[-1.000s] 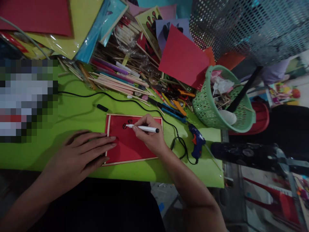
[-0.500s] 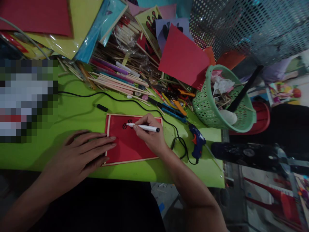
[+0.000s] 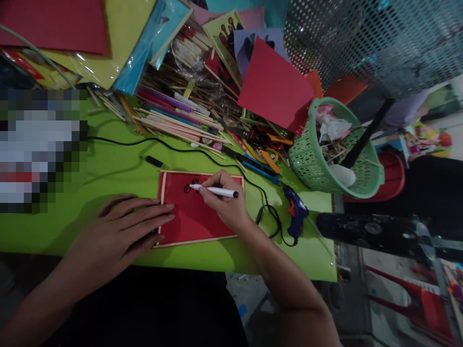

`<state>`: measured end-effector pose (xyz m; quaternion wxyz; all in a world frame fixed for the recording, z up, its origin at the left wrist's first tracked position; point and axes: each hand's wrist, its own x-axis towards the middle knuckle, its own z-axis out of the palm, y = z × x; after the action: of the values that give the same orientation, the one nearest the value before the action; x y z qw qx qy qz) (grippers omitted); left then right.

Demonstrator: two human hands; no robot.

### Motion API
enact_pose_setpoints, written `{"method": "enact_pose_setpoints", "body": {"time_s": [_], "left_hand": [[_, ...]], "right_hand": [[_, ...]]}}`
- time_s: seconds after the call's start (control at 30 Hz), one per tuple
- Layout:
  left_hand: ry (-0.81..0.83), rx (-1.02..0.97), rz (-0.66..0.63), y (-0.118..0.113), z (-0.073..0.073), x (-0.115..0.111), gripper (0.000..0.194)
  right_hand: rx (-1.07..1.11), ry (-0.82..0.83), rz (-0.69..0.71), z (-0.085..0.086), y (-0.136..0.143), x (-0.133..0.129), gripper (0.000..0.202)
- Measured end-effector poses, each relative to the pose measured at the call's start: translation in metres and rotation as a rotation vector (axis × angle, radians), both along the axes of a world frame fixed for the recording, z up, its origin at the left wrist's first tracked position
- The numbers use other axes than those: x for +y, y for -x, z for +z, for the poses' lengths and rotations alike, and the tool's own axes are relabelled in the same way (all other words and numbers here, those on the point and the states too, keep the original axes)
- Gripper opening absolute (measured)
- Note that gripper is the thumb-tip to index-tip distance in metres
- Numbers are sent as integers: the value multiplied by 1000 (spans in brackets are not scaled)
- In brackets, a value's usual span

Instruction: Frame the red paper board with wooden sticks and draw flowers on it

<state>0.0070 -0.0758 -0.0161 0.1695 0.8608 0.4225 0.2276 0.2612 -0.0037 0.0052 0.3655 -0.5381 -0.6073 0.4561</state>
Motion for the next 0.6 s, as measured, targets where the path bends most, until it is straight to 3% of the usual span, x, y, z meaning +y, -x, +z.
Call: {"method": "enact_pose_setpoints", "body": {"time_s": [0.6], "left_hand": [[14, -27, 22, -1, 1, 0, 38]], "right_hand": [[-10, 5, -18, -3, -2, 0, 19]]}}
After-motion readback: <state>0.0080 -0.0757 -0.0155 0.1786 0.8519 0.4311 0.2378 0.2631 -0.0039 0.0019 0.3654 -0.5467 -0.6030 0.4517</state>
